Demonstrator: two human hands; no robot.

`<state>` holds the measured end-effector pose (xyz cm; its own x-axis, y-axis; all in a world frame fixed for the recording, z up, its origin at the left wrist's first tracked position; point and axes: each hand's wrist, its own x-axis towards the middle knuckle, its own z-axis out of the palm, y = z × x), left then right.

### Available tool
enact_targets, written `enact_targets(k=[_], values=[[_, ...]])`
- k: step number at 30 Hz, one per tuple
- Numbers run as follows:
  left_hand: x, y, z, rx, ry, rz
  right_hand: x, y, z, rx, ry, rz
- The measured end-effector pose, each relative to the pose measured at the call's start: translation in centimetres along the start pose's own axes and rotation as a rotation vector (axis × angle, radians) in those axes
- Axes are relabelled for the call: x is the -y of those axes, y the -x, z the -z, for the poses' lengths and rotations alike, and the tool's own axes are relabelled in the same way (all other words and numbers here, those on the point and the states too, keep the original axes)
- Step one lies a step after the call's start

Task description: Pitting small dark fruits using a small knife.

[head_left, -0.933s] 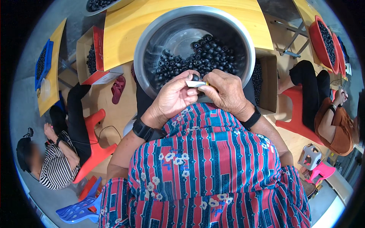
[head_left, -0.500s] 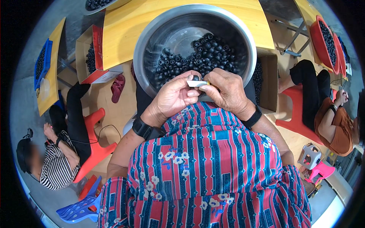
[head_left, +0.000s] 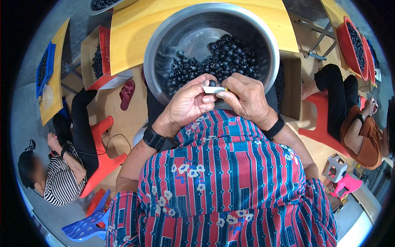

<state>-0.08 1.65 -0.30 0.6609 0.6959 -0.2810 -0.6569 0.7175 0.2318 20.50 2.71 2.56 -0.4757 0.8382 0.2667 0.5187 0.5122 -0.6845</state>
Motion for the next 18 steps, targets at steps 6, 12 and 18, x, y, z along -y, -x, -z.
enact_targets(k=[6, 12, 18], values=[[0.01, 0.00, 0.03, 0.001, 0.023, -0.002, -0.03, -0.01, -0.09, -0.011, -0.013, 0.008], [0.01, 0.05, 0.13, 0.017, 0.029, -0.002, -0.12, 0.02, -0.12, -0.011, -0.024, -0.002], [0.16, 0.09, 0.11, 0.000, 0.036, -0.011, -0.18, 0.13, -0.07, -0.005, -0.025, -0.005]])
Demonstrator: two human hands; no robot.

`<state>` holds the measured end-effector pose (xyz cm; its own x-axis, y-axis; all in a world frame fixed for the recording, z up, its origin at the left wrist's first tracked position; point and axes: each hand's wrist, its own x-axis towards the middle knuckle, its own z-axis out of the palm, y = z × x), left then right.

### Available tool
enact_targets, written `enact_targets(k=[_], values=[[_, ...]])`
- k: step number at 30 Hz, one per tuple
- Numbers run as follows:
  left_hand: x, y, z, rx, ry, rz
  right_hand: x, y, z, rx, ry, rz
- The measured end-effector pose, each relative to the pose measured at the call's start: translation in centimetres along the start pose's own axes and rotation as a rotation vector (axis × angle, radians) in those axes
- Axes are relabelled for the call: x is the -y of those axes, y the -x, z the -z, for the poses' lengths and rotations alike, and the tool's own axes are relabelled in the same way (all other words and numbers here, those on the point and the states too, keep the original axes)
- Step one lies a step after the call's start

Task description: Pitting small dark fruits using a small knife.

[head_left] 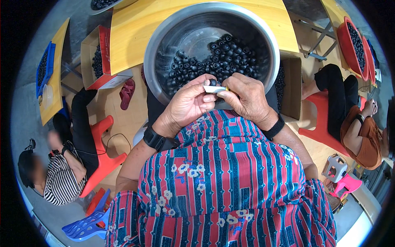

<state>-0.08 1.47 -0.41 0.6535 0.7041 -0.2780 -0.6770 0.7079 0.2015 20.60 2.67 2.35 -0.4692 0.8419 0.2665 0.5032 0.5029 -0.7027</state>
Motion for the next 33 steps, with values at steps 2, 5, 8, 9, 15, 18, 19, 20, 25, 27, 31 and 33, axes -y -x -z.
enact_targets(k=[2, 5, 8, 9, 15, 18, 19, 20, 25, 27, 31, 33], values=[[0.06, 0.01, 0.18, -0.002, 0.013, -0.005, -0.01, -0.02, -0.03, 0.005, -0.003, 0.004], [0.14, -0.02, 0.25, -0.022, 0.020, -0.011, -0.16, 0.04, -0.08, 0.003, -0.013, -0.008], [0.30, -0.02, 0.29, -0.038, 0.013, -0.025, -0.34, 0.12, -0.15, 0.000, -0.027, -0.022], [0.31, -0.03, 0.34, -0.032, 0.010, -0.026, -0.36, 0.14, -0.15, -0.001, -0.032, -0.026], [0.24, -0.09, 0.15, -0.011, -0.009, 0.003, -0.36, 0.15, -0.21, -0.013, -0.034, -0.029], [0.24, -0.09, 0.25, -0.010, 0.002, 0.010, -0.44, 0.18, -0.19, -0.005, -0.034, -0.033], [0.25, -0.08, 0.31, -0.013, 0.008, 0.012, -0.43, 0.18, -0.18, -0.004, -0.034, -0.034], [0.25, -0.07, 0.34, -0.010, 0.013, 0.016, -0.42, 0.17, -0.16, -0.004, -0.033, -0.034], [0.30, 0.01, 0.34, -0.005, 0.019, 0.030, -0.50, 0.07, -0.15, -0.018, -0.060, -0.055], [0.25, -0.03, 0.34, 0.015, 0.034, 0.035, -0.52, 0.03, -0.17, -0.014, -0.061, -0.059], [0.00, -0.20, 0.16, 0.029, 0.038, 0.039, -0.19, -0.08, 0.03, 0.005, -0.009, -0.018], [-0.01, -0.22, -0.13, -0.004, 0.027, 0.014, -0.29, -0.11, -0.05, -0.006, -0.013, -0.010]])
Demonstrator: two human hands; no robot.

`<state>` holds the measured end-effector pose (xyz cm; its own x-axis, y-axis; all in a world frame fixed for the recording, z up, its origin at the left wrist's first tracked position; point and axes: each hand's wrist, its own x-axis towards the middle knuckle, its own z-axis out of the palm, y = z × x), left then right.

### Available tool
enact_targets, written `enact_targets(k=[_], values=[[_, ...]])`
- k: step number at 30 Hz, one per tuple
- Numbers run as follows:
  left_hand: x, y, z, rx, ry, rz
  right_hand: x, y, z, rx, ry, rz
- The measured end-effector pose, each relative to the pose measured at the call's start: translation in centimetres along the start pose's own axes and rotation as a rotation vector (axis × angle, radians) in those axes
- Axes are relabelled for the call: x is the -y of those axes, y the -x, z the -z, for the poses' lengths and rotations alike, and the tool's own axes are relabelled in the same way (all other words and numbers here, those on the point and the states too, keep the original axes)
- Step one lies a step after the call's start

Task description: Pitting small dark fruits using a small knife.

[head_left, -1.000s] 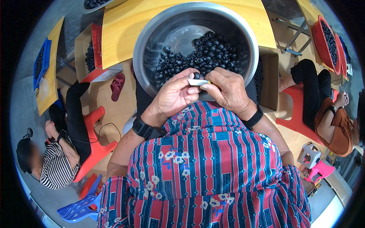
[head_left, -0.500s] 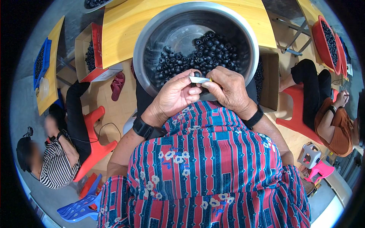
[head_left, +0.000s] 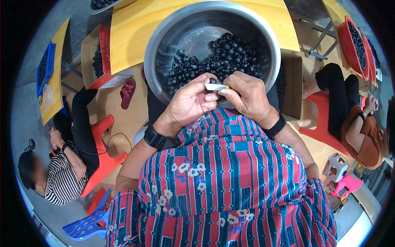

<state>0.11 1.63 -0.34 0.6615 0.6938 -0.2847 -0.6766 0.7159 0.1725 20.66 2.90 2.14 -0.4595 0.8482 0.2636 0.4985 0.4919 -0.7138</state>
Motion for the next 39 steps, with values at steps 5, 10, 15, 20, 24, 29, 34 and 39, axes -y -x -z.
enact_targets(k=[5, 10, 15, 20, 24, 29, 34, 39], values=[[0.1, -0.2, 1.2, 0.070, 0.061, -0.038, 0.2, 0.0, 0.2, 0.025, 0.007, -0.011], [-0.1, -0.3, 1.5, 0.070, -0.006, -0.037, 0.1, -0.1, 0.1, 0.035, 0.008, -0.007], [-0.1, -0.2, 0.2, -0.005, -0.082, -0.019, 0.1, -0.3, 0.4, -0.031, -0.180, -0.014], [0.1, -0.2, 1.0, 0.051, -0.114, -0.001, 0.2, -0.5, -0.3, -0.041, -0.207, -0.022], [0.3, -0.3, 0.3, 0.016, -0.123, 0.002, 0.2, -0.4, -0.2, -0.050, -0.222, -0.016], [0.4, -0.3, 0.0, -0.002, -0.144, -0.002, 0.6, -0.6, -0.1, -0.038, -0.242, -0.048], [0.4, -0.4, 0.2, 0.010, -0.163, 0.023, 0.6, -0.5, -0.2, -0.012, -0.286, -0.142], [0.5, -0.3, 0.0, -0.016, -0.169, -0.001, 0.3, -0.4, -0.6, -0.045, -0.355, -0.166]])
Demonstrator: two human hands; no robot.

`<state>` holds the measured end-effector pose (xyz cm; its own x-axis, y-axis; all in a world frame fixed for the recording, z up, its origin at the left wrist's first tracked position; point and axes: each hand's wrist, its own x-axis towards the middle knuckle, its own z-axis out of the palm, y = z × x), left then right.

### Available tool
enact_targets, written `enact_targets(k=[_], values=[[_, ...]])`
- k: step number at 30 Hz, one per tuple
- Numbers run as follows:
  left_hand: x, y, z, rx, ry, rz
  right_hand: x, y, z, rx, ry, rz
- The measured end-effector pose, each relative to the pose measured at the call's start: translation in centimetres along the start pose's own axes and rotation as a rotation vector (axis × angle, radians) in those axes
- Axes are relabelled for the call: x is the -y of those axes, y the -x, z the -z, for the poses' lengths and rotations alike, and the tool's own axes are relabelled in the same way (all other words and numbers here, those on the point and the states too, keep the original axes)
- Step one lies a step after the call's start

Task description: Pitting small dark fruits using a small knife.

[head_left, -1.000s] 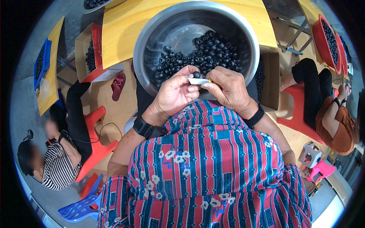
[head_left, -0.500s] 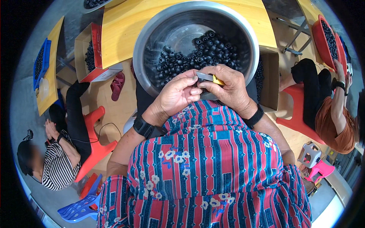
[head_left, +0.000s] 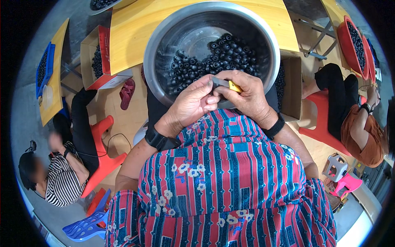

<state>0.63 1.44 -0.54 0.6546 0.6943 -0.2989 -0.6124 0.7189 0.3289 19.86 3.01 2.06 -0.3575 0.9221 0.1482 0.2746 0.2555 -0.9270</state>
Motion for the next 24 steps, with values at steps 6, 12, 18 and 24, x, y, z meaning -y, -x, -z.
enact_targets(k=[6, 12, 18, 24], values=[[0.1, -0.1, 0.0, 0.007, -0.004, -0.070, 0.0, 0.2, 0.8, 0.025, 0.193, 0.058], [-0.1, -0.1, -0.4, -0.031, -0.056, -0.072, 0.0, 0.2, 0.3, 0.053, 0.323, 0.105], [-0.2, 0.0, -0.8, -0.067, -0.084, -0.076, -0.1, 0.2, 0.3, 0.063, 0.347, 0.121], [-0.1, 0.0, -0.9, -0.087, -0.090, -0.076, -0.1, 0.2, 0.2, 0.059, 0.347, 0.122]])
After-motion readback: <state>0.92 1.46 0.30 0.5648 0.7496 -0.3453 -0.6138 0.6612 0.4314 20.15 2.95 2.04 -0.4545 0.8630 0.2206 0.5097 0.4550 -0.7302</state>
